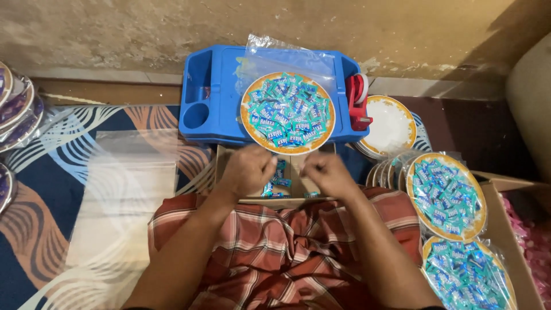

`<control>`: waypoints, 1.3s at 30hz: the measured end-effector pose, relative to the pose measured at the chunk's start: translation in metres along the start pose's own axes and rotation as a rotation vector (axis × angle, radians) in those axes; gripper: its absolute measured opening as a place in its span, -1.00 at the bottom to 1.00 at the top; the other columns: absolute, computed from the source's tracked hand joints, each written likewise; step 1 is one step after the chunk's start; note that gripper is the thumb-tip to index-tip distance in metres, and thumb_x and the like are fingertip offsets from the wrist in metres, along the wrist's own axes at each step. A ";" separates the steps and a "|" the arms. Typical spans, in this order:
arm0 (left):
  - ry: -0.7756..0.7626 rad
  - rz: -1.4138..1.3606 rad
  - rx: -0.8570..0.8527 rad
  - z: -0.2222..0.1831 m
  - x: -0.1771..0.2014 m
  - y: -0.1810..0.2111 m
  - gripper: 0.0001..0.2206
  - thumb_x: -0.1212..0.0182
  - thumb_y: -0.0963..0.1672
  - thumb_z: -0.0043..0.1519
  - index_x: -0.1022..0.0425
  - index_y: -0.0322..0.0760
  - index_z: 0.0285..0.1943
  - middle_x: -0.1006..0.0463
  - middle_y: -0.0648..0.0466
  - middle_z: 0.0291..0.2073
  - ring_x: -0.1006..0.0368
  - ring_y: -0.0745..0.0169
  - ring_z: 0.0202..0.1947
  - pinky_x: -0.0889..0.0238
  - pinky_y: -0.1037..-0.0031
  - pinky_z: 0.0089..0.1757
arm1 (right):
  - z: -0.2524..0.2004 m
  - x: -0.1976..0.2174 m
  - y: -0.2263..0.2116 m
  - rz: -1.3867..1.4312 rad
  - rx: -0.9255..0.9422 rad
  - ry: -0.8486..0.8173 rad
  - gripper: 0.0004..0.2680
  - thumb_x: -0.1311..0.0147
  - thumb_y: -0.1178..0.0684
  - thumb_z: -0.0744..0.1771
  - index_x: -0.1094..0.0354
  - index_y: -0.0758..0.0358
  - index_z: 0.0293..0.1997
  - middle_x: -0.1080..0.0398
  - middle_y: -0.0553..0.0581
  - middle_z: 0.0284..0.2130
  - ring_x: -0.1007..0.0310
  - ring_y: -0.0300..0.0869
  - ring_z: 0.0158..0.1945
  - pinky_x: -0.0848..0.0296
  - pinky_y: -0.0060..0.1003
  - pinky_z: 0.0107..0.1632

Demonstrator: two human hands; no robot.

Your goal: Arranging small blue sachets onto a decorative plate and then covering it with plastic wrap.

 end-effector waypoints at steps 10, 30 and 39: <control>-1.205 0.252 0.580 -0.070 -0.128 -0.063 -0.44 -0.25 0.05 0.23 -0.29 0.20 0.47 -0.24 -0.09 0.37 -0.42 -0.29 0.22 -0.39 -0.19 0.02 | 0.004 -0.077 0.101 -0.630 -0.167 -0.482 -0.69 -0.15 0.04 0.30 -0.40 0.21 0.18 -0.54 0.32 -0.03 -0.54 0.23 0.02 -0.38 0.00 0.24; -0.677 -0.105 0.684 -0.005 0.024 0.018 -0.80 -0.07 -0.09 0.26 -0.58 -0.17 -0.08 -0.67 -0.24 -0.26 -0.60 -0.27 -0.11 -0.45 0.01 -0.07 | -0.013 -0.068 0.179 -0.116 -0.492 -0.319 -0.85 -0.20 0.04 0.28 -0.59 -0.04 -0.10 -0.63 0.12 -0.32 -0.66 -0.06 -0.23 -0.61 -0.17 -0.12; -0.435 -0.642 0.902 -0.019 -0.007 -0.007 -0.84 -0.22 -0.11 0.31 -0.52 -0.27 -0.02 -0.72 -0.03 -0.32 -0.65 0.25 -0.29 -0.44 0.41 -0.11 | -0.024 -0.007 0.095 0.509 -0.548 0.147 -0.86 -0.23 0.23 0.30 -0.50 0.41 -0.09 -0.49 0.11 -0.42 -0.55 -0.23 -0.50 -0.47 -0.47 -0.51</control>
Point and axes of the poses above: each hand's wrist, its own z-axis towards the middle knuckle, its own x-axis out of the back of the hand, y = z × x, the point moved 3 cm from there along z, towards the middle knuckle
